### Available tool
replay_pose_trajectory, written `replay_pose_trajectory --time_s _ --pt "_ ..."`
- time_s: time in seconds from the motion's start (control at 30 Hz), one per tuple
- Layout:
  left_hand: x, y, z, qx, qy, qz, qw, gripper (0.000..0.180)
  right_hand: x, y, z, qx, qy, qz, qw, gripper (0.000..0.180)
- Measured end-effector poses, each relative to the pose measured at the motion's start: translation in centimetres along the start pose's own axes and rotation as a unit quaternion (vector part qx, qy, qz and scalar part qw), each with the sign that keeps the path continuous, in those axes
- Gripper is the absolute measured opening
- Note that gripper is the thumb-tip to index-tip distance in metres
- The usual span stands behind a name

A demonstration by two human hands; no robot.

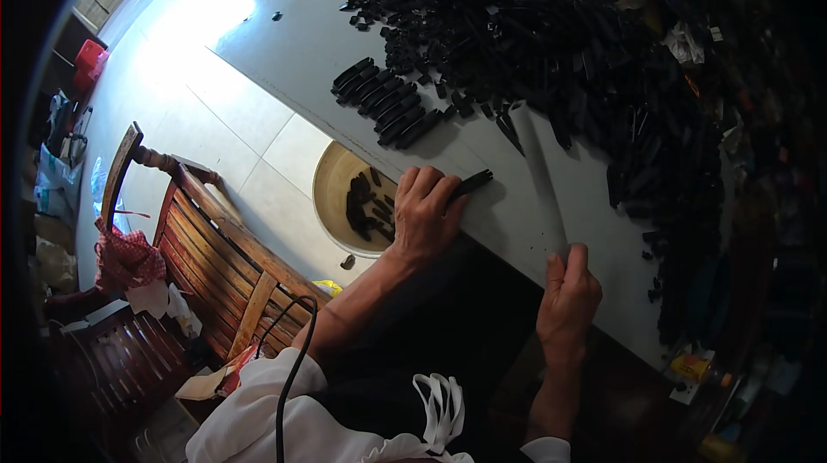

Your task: Assembling small black plastic parts and organizing them into rows on a white table.

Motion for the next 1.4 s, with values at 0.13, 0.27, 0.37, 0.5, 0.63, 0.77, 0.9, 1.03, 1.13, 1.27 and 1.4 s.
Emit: replay_pose_trajectory --time_s 0.13,0.27,0.37,0.5,0.63,0.77,0.9,1.03,1.13,1.27,1.4 --pt "-0.3 0.0 0.1 -0.011 -0.012 -0.005 1.000 0.026 0.0 0.1 2.7 -0.108 -0.101 -0.009 0.989 0.022" --pt "0.0 0.0 0.1 -0.011 -0.015 -0.015 1.000 0.025 1.1 0.9 3.2 -0.082 -0.098 0.009 0.992 0.025" --pt "0.2 0.0 0.0 0.000 -0.025 -0.017 1.000 0.024 1.3 0.5 1.8 -0.002 -0.110 0.031 0.993 0.029" --pt "1.3 0.5 -0.1 0.028 -0.063 -0.017 0.997 0.037 1.5 0.9 1.1 0.067 -0.099 0.031 0.992 0.031" --pt "3.3 -1.8 -1.7 0.202 0.000 -0.076 0.976 0.044 1.3 1.4 1.2 0.066 -0.102 0.037 0.992 0.031" --pt "2.9 -3.2 -1.4 0.206 0.011 -0.039 0.978 0.032 1.5 0.9 1.9 0.041 -0.121 0.027 0.991 0.030" --pt "1.9 -1.8 -0.4 0.109 0.008 -0.031 0.994 0.027 1.9 0.3 3.0 0.017 -0.096 -0.003 0.995 0.032" --pt "1.7 -1.2 0.3 0.066 -0.001 -0.045 0.997 0.027 2.5 -0.8 2.1 -0.015 -0.064 -0.015 0.998 0.030" --pt "1.7 -1.2 0.4 0.051 0.001 -0.051 0.997 0.026 2.9 -2.5 0.5 -0.007 -0.053 -0.018 0.998 0.027" --pt "1.7 -1.0 0.5 0.042 0.008 -0.045 0.998 0.026 3.4 -2.0 2.7 -0.108 -0.126 -0.004 0.986 0.028" --pt "1.7 -1.2 0.3 0.043 -0.002 -0.054 0.998 0.026 3.8 -1.6 2.0 -0.045 -0.117 0.003 0.992 0.030"
Point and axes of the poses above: each hand's wrist, its own x-axis towards the middle knuckle, its own z-axis out of the palm, y = z × x, the point moved 2 cm from there along x, towards the middle knuckle, and after that the axes turned 8 degrees about z, right-handed, at the moved point
